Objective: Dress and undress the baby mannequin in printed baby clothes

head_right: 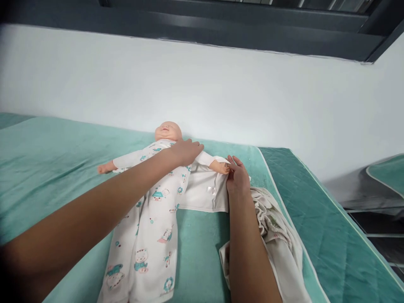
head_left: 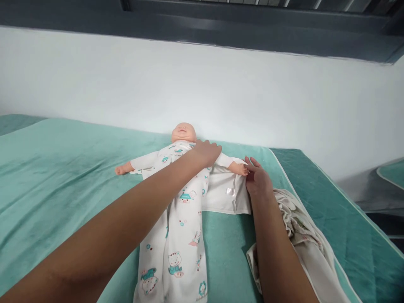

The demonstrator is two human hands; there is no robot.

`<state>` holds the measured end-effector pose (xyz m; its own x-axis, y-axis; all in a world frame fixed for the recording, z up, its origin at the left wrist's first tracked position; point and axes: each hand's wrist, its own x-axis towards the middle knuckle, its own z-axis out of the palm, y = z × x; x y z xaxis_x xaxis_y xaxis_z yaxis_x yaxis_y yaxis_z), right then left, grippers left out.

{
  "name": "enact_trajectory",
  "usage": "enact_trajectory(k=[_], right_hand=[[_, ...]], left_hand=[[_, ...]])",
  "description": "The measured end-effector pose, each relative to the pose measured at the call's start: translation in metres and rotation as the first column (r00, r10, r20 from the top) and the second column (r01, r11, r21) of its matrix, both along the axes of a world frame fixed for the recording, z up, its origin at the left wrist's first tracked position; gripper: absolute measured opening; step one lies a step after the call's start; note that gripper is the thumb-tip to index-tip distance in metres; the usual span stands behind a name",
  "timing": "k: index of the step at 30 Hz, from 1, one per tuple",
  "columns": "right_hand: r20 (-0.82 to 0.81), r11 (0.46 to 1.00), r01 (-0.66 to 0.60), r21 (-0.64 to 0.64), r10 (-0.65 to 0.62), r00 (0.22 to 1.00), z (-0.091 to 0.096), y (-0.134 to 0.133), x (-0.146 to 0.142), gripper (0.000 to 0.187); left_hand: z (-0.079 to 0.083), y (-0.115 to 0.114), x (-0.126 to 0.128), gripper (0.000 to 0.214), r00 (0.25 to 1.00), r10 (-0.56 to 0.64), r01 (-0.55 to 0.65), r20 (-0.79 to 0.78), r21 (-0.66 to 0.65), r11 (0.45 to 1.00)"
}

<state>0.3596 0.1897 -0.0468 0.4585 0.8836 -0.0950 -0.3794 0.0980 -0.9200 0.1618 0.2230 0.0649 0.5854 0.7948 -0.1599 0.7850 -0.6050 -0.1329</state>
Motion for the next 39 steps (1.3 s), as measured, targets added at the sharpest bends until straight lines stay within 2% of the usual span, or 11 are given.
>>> enact_trajectory(k=[6,10,13,16,18,21,24,26,32,35,39], right_hand=[[0.013,1.000,0.014,-0.025,-0.014,1.000,-0.007,0.010,0.003,0.028],[0.061,0.990,0.140,0.001,-0.140,0.988,-0.001,0.011,-0.002,0.022],[0.270,0.960,0.243,0.140,-0.273,0.923,0.011,0.006,-0.015,0.017],[0.637,0.966,0.105,0.237,-0.236,0.734,0.021,-0.002,-0.036,0.017],[0.790,0.985,-0.046,0.167,-0.106,0.604,0.024,-0.007,-0.051,0.022],[0.877,0.979,-0.200,0.048,0.054,0.477,0.023,-0.012,-0.070,0.031],[0.878,0.942,-0.332,0.043,0.123,0.462,0.024,-0.016,-0.087,0.039],[0.855,0.900,-0.432,0.053,0.182,0.485,0.028,-0.018,-0.098,0.041],[0.834,0.868,-0.495,-0.041,0.303,0.462,0.044,-0.010,-0.122,0.049],[0.894,0.881,-0.472,0.025,0.192,0.405,0.047,-0.006,-0.132,0.047],[0.948,0.896,-0.424,0.133,0.010,0.318,0.048,-0.012,-0.140,0.041]], left_hand=[[-0.017,0.000,0.014,0.042,0.999,-0.017,0.018,0.030,-0.031,0.999],[-0.018,-0.002,0.018,0.040,0.998,-0.019,0.020,0.053,-0.018,1.000],[-0.013,-0.005,0.013,0.034,0.997,-0.007,0.009,0.080,-0.029,1.000],[-0.008,-0.012,-0.013,0.026,0.975,0.025,-0.021,0.221,-0.020,1.000],[-0.011,-0.020,-0.042,0.029,0.908,0.086,-0.094,0.410,0.001,0.996],[-0.025,-0.030,-0.091,0.033,0.670,0.183,-0.226,0.720,-0.038,0.973],[-0.042,-0.036,-0.120,0.039,0.433,0.277,-0.244,0.858,-0.185,0.952],[-0.049,-0.037,-0.125,0.043,0.370,0.321,-0.244,0.872,-0.243,0.939],[-0.052,-0.036,-0.112,0.026,0.414,0.179,-0.272,0.893,-0.066,0.960],[-0.054,-0.038,-0.111,0.026,0.518,0.033,-0.301,0.855,0.145,0.942],[-0.052,-0.043,-0.113,0.044,0.588,0.015,-0.302,0.809,0.202,0.932]])
